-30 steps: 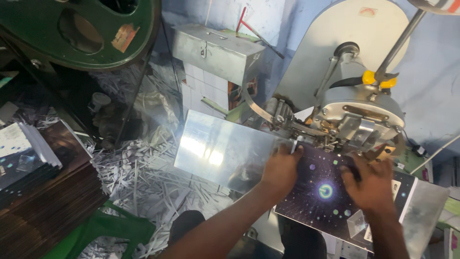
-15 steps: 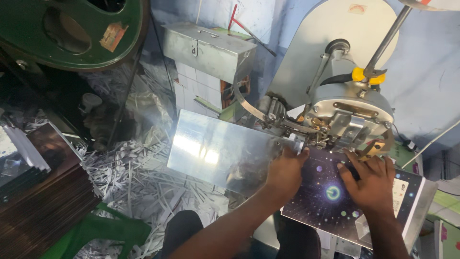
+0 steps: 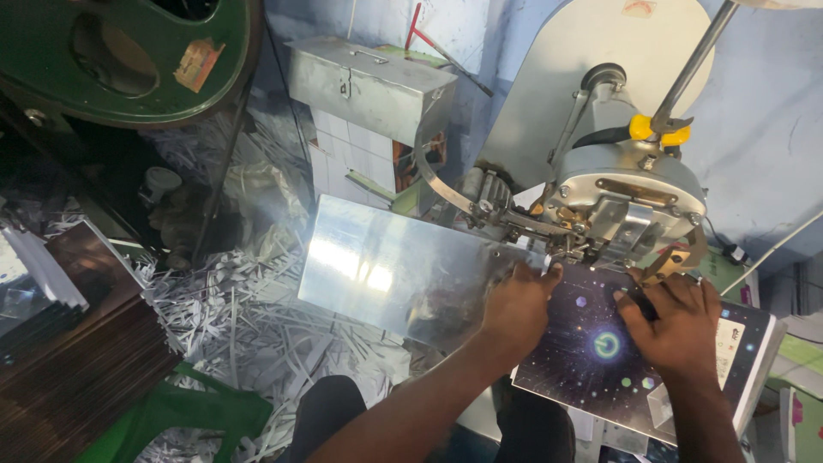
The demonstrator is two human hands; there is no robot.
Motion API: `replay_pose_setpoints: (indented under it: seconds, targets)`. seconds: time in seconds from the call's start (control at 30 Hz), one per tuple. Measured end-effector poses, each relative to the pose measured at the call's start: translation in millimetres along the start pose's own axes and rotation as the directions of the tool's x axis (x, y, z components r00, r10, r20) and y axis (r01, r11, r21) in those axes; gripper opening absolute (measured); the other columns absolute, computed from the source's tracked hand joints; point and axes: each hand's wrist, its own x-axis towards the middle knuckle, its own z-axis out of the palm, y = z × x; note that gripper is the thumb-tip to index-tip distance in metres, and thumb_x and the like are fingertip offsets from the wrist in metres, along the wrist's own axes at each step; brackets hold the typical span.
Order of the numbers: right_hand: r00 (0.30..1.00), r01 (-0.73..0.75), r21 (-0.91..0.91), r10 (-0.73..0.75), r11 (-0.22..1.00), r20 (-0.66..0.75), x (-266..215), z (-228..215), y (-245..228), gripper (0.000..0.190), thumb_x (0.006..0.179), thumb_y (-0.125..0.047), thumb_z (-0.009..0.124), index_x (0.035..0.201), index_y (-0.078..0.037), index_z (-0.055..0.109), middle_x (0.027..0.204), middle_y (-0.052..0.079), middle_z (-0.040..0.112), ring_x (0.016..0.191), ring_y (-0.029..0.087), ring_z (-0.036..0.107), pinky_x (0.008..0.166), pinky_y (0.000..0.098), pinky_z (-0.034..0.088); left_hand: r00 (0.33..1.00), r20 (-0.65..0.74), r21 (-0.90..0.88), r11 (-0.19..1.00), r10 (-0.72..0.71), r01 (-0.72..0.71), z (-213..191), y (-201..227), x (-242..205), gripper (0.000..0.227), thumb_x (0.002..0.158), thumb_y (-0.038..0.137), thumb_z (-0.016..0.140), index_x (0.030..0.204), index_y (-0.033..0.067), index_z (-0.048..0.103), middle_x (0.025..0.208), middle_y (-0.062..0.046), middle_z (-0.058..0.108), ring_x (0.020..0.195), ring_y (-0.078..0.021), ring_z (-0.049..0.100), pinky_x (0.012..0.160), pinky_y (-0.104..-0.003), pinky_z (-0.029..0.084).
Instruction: The person repeatedly picks up a book cover, places it on a binding machine, operates the machine to staple the spine, and then sets the finished book aside. This process is repeated for multiple books.
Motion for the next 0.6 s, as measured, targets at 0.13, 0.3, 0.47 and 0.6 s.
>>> replay_pose_setpoints:
  seconds: [0.13, 0.3, 0.47, 0.6]
  targets:
    - [1.000, 0.007, 0.030, -0.007, 1.000, 0.003, 2, -4, -1, 0.049, 0.090, -0.042, 0.067, 0.130, -0.015, 0.072, 0.115, 0.008, 0.065, 0.122, 0.029, 0.057, 0.125, 0.0551, 0.028, 0.999, -0.030, 0.029, 0.999, 0.040, -0.039, 1, 0, 0, 0.051, 0.090, 0.003, 0.060, 0.138, 0.0187, 0.065, 0.107, -0.022, 0.063, 0.098, -0.0375, 0.067, 0.085, -0.047, 0.053]
    - [1.000, 0.007, 0.051, -0.008, 0.999, 0.005, 3, -9, -3, 0.047, 0.091, -0.041, 0.066, 0.131, -0.017, 0.071, 0.118, 0.007, 0.066, 0.124, 0.029, 0.057, 0.126, 0.0547, 0.027, 0.999, -0.033, 0.027, 0.999, 0.037, -0.036, 1, 2, -1, 0.047, 0.093, 0.007, 0.060, 0.138, 0.0193, 0.065, 0.104, -0.019, 0.065, 0.097, -0.0364, 0.067, 0.087, -0.050, 0.050]
    - [0.999, 0.039, 0.033, -0.039, 0.999, -0.004, 4, -11, -3, 0.047, 0.091, -0.041, 0.067, 0.131, -0.017, 0.071, 0.120, 0.009, 0.065, 0.126, 0.030, 0.057, 0.123, 0.0541, 0.027, 0.999, -0.021, 0.036, 0.999, 0.026, -0.025, 2, 1, -1, 0.045, 0.095, 0.009, 0.060, 0.138, 0.0206, 0.065, 0.105, -0.017, 0.066, 0.098, -0.0358, 0.067, 0.086, -0.050, 0.050]
    - [0.996, -0.045, 0.030, 0.042, 0.999, 0.081, 8, -9, 6, 0.047, 0.087, -0.042, 0.071, 0.127, -0.018, 0.073, 0.110, 0.006, 0.069, 0.118, 0.029, 0.061, 0.118, 0.0513, 0.034, 0.999, -0.026, 0.013, 0.999, 0.031, -0.031, 2, 2, -4, 0.048, 0.093, 0.007, 0.059, 0.140, 0.0197, 0.063, 0.108, -0.016, 0.066, 0.103, -0.0350, 0.066, 0.088, -0.051, 0.049]
